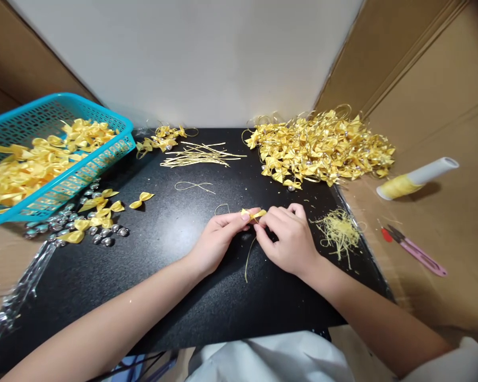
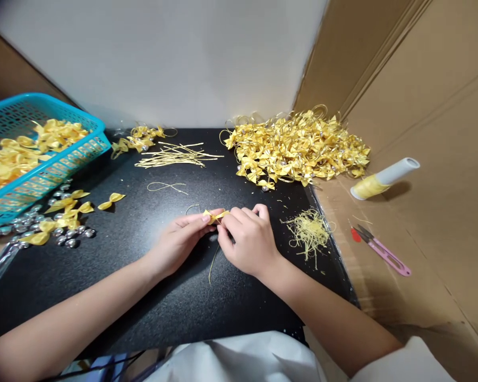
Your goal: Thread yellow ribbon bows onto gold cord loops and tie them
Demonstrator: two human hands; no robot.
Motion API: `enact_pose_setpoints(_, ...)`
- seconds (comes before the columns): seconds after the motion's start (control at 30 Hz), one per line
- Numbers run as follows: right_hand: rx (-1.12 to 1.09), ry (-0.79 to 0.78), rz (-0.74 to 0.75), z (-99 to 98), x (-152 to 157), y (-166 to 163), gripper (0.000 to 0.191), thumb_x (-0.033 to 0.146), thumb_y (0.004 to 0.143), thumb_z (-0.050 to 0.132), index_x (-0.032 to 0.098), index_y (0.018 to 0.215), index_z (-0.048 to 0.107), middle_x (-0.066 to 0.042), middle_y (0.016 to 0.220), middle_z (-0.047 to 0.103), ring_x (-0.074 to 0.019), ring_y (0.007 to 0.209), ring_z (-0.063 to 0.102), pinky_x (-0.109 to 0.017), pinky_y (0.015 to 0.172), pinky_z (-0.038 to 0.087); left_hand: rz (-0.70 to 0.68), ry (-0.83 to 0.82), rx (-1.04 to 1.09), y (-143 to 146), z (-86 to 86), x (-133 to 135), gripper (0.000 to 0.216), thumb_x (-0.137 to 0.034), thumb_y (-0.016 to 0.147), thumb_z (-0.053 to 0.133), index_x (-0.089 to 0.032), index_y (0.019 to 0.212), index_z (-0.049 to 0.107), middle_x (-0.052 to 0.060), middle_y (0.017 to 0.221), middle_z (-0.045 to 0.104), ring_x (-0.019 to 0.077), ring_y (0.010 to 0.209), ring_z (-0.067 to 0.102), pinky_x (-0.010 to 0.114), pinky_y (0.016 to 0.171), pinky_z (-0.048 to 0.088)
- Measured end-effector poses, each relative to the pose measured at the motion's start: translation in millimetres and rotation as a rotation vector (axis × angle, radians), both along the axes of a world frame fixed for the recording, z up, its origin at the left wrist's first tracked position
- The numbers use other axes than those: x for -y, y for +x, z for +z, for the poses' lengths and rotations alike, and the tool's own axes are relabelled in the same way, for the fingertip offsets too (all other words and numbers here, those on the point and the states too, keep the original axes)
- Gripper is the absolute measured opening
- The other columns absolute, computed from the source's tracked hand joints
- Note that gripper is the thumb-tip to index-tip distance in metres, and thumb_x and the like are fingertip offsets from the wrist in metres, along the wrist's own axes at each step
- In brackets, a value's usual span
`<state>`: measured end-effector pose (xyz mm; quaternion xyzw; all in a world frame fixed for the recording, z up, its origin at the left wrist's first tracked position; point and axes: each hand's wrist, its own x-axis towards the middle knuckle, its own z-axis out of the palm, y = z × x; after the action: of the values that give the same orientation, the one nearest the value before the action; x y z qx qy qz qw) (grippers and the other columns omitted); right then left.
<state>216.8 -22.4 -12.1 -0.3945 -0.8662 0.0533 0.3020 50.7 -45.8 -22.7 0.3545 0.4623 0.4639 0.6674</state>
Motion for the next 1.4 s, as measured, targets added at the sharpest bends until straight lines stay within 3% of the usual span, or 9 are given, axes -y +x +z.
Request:
enact_pose_setpoints(0.13,-0.069,-0.095,0.005,-1.0,2,4,0.019,0.023,0.085,0.055,0.018,0.067,0.054,0.002,0.064,0.060,-0.0118,0.059,0.051,-0.033,0.071,0.028,0.013,-0.010,-0.023,-1,-1.0,0,0.034,-0.040,0.084,0.066,-0.019,0.109,0.074,0.010,0.112,0.073,0.0233,0.104,0.063,0.035,0.095,0.044)
enact_pose_setpoints(0.3,-0.154,-0.160,-0.070,-3.3,5,4,0.022,0.040,0.083,0.063,0.018,0.080,0.062,0.003,0.062,0.057,-0.0134,0.059,0.052,-0.032,0.068,0.028,0.007,0.032,-0.091,0,1.4,0,0.029,-0.040,0.082,0.067,-0.019,0.099,0.077,0.009,0.113,0.072,0.0263,0.113,0.061,0.038,0.103,0.041)
enact_pose_setpoints(0.5,-0.245,-0.362,0.049,-1.9,6,1,0.024,0.022,0.092,0.049,0.018,0.070,0.057,0.003,0.062,0.059,-0.0102,0.055,0.050,-0.031,0.069,0.030,0.008,0.062,-0.128,3,2.9,1,0.029,-0.041,0.081,0.068,-0.020,0.099,0.078,0.008,0.112,0.073,0.0271,0.118,0.059,0.040,0.109,0.037)
enact_pose_setpoints(0.63,-0.285,-0.473,0.168,0.9,7,4,0.028,0.021,0.091,0.050,0.018,0.063,0.051,0.005,0.059,0.056,-0.0098,0.056,0.048,-0.029,0.067,0.031,0.082,0.043,-0.076,1,0.9,-2,0.027,-0.039,0.081,0.068,-0.021,0.099,0.077,0.008,0.113,0.073,0.0267,0.116,0.060,0.039,0.105,0.039)
enact_pose_setpoints(0.9,-0.270,-0.457,0.168,2.8,9,6,0.019,0.020,0.083,0.055,0.018,0.065,0.055,0.005,0.059,0.053,-0.0098,0.056,0.049,-0.030,0.068,0.032,0.084,0.050,-0.098,-3,-0.5,-2,0.024,-0.039,0.082,0.067,-0.021,0.092,0.079,0.007,0.111,0.073,0.0246,0.112,0.061,0.033,0.094,0.043)
enact_pose_setpoints(1.1,-0.467,-0.313,-0.025,6.1,-2,19,0.019,0.022,0.085,0.051,0.018,0.067,0.058,0.001,0.063,0.055,-0.0121,0.058,0.049,-0.030,0.064,0.035,0.065,0.065,-0.100,-3,-1.9,-1,0.023,-0.039,0.083,0.067,-0.022,0.094,0.078,0.006,0.111,0.074,0.0222,0.105,0.062,0.031,0.090,0.043)
enact_pose_setpoints(1.3,-0.637,-0.375,-0.070,1.0,-13,26,0.025,0.025,0.088,0.050,0.018,0.065,0.059,0.001,0.062,0.056,-0.0117,0.056,0.046,-0.027,0.056,0.036,0.045,0.083,-0.094,-3,-2.4,-2,0.027,-0.040,0.084,0.065,-0.024,0.102,0.076,0.006,0.109,0.074,0.0202,0.100,0.063,0.028,0.084,0.043)
enact_pose_setpoints(1.4,-0.651,-0.540,0.004,-3.0,-19,23,0.025,0.033,0.089,0.052,0.018,0.075,0.067,-0.002,0.074,0.063,-0.0143,0.068,0.055,-0.029,0.065,0.042,-0.010,0.122,-0.112,-4,-2.6,-3,0.027,-0.040,0.084,0.065,-0.021,0.099,0.077,0.007,0.109,0.074,0.0209,0.101,0.062,0.029,0.086,0.043)
